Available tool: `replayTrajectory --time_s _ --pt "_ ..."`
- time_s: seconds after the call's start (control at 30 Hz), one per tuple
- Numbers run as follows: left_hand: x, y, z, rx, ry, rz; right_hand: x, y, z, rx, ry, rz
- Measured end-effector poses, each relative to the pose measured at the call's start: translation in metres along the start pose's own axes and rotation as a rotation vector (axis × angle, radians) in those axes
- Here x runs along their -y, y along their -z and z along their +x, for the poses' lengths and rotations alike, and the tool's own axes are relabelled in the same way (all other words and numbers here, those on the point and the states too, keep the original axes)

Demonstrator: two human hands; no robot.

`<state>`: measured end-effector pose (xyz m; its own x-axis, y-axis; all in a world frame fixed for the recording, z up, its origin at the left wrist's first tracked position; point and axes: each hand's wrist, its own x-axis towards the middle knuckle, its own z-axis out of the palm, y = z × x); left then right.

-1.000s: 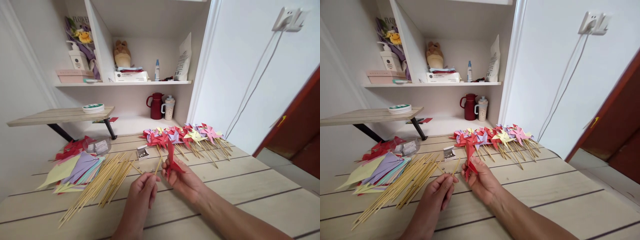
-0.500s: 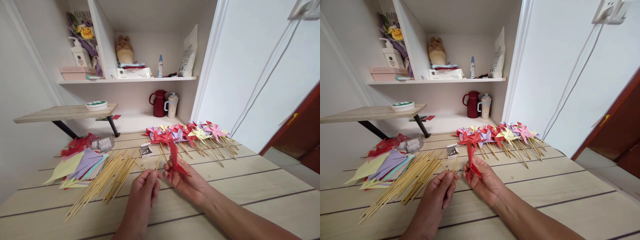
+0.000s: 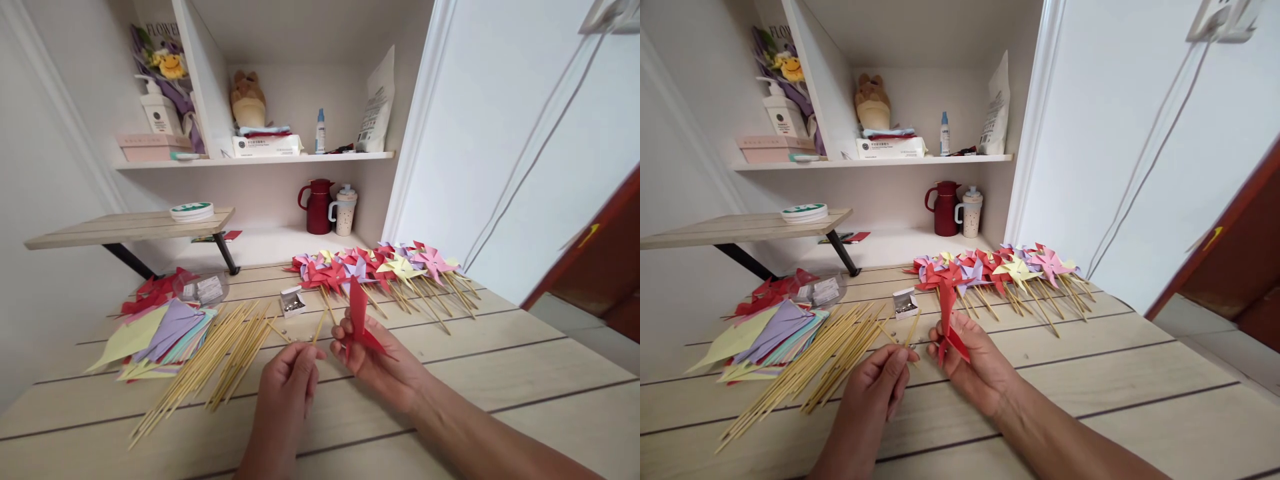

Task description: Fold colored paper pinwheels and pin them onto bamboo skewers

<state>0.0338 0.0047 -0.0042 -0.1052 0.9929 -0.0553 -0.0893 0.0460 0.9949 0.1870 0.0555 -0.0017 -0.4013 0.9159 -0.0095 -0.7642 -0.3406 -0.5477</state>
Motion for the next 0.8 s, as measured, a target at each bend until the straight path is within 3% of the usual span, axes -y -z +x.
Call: replayTrajectory --time_s 0.2,0.43,0.63,0.8 --pt "0.003 0.001 -0.001 -0.023 -0.094 0.093 0.002 -0.003 -0.001 0.056 0.054 -0.108" --pt "0.003 0.003 -0.002 -0.088 -0.087 0.083 0.002 -0.007 -0.004 -0.103 0.135 -0.244" --pt "-0.005 0.005 0.0 -0.157 0.003 -0.146 -0.003 -0.01 -0.006 -0.175 0.196 -0.459" --pt "-0.013 0.002 -0.003 -0.074 0.084 -0.313 -0.006 -0.004 -0.003 -0.176 0.251 -0.577"
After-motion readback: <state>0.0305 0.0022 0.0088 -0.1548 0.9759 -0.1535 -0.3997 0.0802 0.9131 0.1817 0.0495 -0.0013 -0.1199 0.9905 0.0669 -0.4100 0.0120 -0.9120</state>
